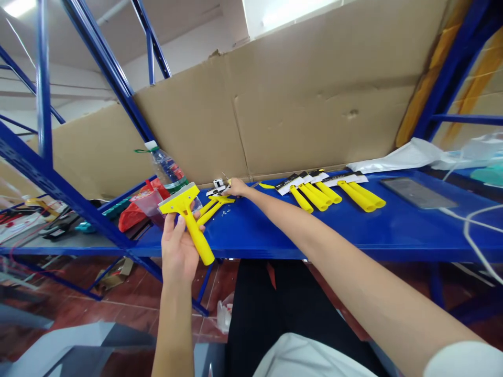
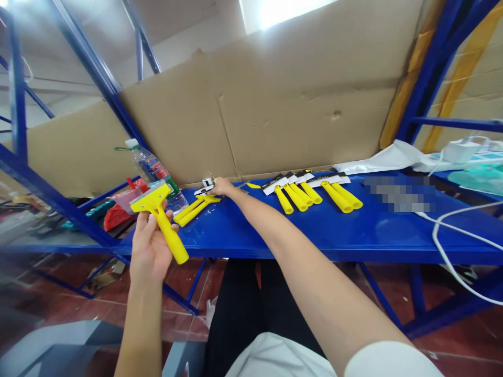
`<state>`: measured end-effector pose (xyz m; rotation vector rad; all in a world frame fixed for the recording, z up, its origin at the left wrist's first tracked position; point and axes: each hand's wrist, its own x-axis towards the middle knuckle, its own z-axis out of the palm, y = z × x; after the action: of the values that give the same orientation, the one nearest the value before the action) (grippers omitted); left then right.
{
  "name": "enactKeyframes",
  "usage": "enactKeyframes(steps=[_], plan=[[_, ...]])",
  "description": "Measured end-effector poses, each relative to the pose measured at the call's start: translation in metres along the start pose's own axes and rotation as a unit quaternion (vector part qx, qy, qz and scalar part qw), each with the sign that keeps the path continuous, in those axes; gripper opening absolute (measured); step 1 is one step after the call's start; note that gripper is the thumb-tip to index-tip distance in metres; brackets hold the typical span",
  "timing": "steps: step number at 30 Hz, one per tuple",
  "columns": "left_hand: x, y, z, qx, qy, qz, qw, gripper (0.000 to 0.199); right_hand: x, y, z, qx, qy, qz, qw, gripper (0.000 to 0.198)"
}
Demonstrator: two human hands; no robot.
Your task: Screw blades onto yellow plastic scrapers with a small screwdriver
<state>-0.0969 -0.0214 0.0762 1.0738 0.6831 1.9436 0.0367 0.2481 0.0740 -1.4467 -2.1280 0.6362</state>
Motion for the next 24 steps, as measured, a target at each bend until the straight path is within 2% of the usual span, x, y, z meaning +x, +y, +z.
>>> enactKeyframes(steps=[4, 7, 10, 14, 17, 19, 20, 22, 24], plan=[[0.006, -0.002, -0.006, -0.009, 0.003, 0.003, 1.0, 0.035, 0.022, -0.01, 0.016, -0.009, -0.002, 0.023, 1.0, 0.033], [0.007, -0.002, -0.007, -0.019, 0.003, -0.011, 1.0, 0.034, 0.024, -0.01, 0.019, -0.009, 0.002, 0.04, 0.999, 0.029], [0.006, 0.0, -0.008, -0.022, 0.004, -0.015, 1.0, 0.033, 0.016, -0.006, 0.014, 0.003, 0.021, 0.036, 0.999, 0.031], [0.003, 0.002, -0.007, -0.013, 0.002, 0.001, 1.0, 0.034, -0.006, 0.001, -0.005, 0.023, 0.091, -0.002, 0.996, 0.042], [0.002, 0.001, -0.005, -0.013, 0.008, 0.011, 1.0, 0.039, -0.038, 0.007, -0.028, 0.037, 0.145, -0.04, 0.988, 0.045], [0.0, -0.002, 0.0, -0.016, 0.014, 0.008, 1.0, 0.041, -0.073, 0.013, -0.042, 0.054, 0.171, -0.064, 0.982, 0.047], [-0.002, -0.003, 0.003, -0.019, 0.014, 0.001, 1.0, 0.041, -0.095, 0.018, -0.048, 0.066, 0.183, -0.079, 0.978, 0.047], [-0.008, -0.006, 0.012, -0.032, 0.007, -0.02, 0.999, 0.038, -0.144, 0.029, -0.056, 0.142, 0.223, -0.153, 0.952, 0.048], [-0.014, -0.01, 0.022, -0.055, -0.004, -0.039, 0.998, 0.034, -0.196, 0.043, -0.061, 0.19, 0.252, -0.18, 0.932, 0.049]])
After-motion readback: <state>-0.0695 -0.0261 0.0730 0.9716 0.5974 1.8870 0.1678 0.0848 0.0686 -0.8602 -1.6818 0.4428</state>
